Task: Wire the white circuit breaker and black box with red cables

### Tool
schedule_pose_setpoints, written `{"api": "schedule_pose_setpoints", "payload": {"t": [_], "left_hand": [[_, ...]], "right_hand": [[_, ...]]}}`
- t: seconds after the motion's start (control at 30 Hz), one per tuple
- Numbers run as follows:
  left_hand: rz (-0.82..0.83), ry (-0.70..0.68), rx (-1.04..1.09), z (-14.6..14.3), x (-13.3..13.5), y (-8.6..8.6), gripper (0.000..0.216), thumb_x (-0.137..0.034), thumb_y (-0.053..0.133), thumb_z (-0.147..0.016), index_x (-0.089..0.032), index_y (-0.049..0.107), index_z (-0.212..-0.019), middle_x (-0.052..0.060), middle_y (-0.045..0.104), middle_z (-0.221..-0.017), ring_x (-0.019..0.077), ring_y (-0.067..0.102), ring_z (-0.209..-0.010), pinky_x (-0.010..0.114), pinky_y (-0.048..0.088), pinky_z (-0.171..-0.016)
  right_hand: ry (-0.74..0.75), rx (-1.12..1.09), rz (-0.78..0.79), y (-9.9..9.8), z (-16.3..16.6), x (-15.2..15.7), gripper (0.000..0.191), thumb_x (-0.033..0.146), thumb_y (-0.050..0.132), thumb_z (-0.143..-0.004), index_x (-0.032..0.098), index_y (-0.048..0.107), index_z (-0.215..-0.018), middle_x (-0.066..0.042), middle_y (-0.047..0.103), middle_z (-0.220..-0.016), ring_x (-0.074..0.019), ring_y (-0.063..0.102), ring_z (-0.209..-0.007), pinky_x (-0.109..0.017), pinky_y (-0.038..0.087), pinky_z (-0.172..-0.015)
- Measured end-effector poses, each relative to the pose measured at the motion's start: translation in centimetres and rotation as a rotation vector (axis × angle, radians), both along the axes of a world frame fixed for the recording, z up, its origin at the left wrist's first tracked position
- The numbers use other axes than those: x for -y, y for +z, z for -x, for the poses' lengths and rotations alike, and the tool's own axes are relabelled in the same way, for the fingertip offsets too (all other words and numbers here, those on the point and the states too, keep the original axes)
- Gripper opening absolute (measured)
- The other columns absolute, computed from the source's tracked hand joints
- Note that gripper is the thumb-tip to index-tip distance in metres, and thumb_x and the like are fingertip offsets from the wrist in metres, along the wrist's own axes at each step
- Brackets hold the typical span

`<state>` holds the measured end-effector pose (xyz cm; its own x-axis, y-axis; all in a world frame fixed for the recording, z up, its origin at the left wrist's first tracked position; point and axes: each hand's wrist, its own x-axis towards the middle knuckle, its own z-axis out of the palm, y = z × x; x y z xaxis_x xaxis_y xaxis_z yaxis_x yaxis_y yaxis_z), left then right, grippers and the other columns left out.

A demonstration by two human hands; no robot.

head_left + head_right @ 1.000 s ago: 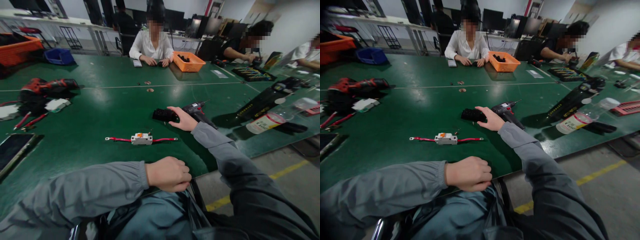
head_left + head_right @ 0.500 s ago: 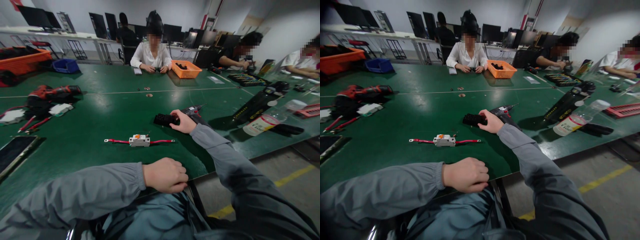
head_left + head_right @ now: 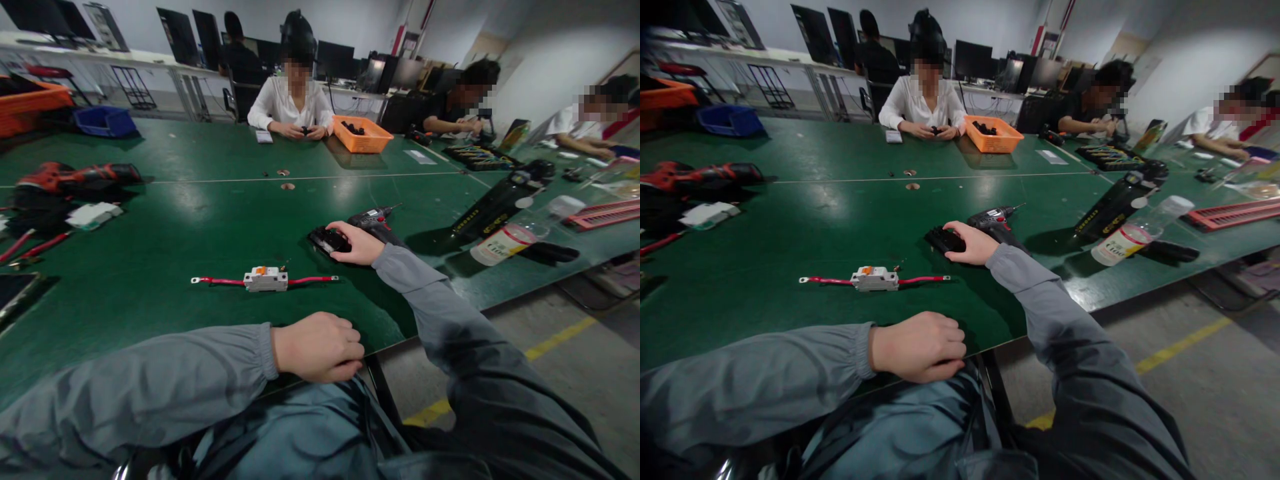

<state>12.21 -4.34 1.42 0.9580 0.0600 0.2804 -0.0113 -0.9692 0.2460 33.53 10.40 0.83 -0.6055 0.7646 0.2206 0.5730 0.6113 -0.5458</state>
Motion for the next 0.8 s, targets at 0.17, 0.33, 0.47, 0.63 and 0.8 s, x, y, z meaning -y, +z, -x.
{"api": "schedule_pose_setpoints", "payload": {"t": [0.17, 0.33, 0.47, 0.63, 0.8], "left_hand": [[0.001, 0.006, -0.013, 0.0, 0.0, 0.0, 0.021, -0.032, 0.054, -0.094, -0.02, 0.055, -0.076, 0.003, 0.063, -0.075, 0.0166, 0.057, -0.071, 0.033, 0.041, -0.063], [-0.007, 0.007, -0.014, 0.0, 0.1, 0.0, 0.021, -0.032, 0.053, -0.094, -0.02, 0.056, -0.076, 0.003, 0.062, -0.075, 0.0167, 0.057, -0.071, 0.034, 0.042, -0.063], [-0.013, 0.009, -0.009, 0.0, 0.1, 0.0, 0.022, -0.033, 0.053, -0.094, -0.02, 0.055, -0.076, 0.002, 0.061, -0.074, 0.0166, 0.056, -0.07, 0.034, 0.041, -0.062], [-0.008, 0.007, -0.006, 0.0, 0.0, -0.1, 0.021, -0.032, 0.054, -0.093, -0.02, 0.055, -0.076, 0.002, 0.062, -0.075, 0.0163, 0.057, -0.07, 0.034, 0.04, -0.062], [-0.01, 0.008, -0.013, 0.0, 0.0, 0.0, 0.02, -0.032, 0.054, -0.093, -0.02, 0.055, -0.077, 0.002, 0.062, -0.075, 0.016, 0.057, -0.071, 0.034, 0.04, -0.062]], "right_hand": [[-0.016, -0.029, -0.106, -0.1, 0.1, 0.0, 0.061, 0.039, 0.075, -0.073, 0.017, 0.051, -0.124, -0.013, 0.055, -0.119, -0.0262, 0.059, -0.103, -0.041, 0.055, -0.087], [0.022, -0.035, -0.214, 0.2, 0.2, 0.0, 0.064, 0.036, 0.076, -0.072, 0.019, 0.048, -0.127, -0.015, 0.049, -0.13, -0.0297, 0.052, -0.119, -0.046, 0.05, -0.1], [0.023, 0.002, -0.287, 0.4, 0.4, 0.1, 0.072, 0.029, 0.076, -0.07, 0.02, 0.046, -0.134, -0.016, 0.045, -0.138, -0.0323, 0.046, -0.131, -0.049, 0.041, -0.111], [0.051, 0.165, -0.386, 0.9, 0.3, 0.4, 0.076, 0.022, 0.072, -0.072, 0.021, 0.044, -0.143, -0.017, 0.039, -0.146, -0.0352, 0.044, -0.134, -0.052, 0.041, -0.112], [0.11, 0.213, -0.455, 1.2, 0.4, 0.6, 0.08, 0.022, 0.07, -0.076, 0.018, 0.037, -0.149, -0.02, 0.037, -0.149, -0.0355, 0.042, -0.137, -0.053, 0.043, -0.11]]}}
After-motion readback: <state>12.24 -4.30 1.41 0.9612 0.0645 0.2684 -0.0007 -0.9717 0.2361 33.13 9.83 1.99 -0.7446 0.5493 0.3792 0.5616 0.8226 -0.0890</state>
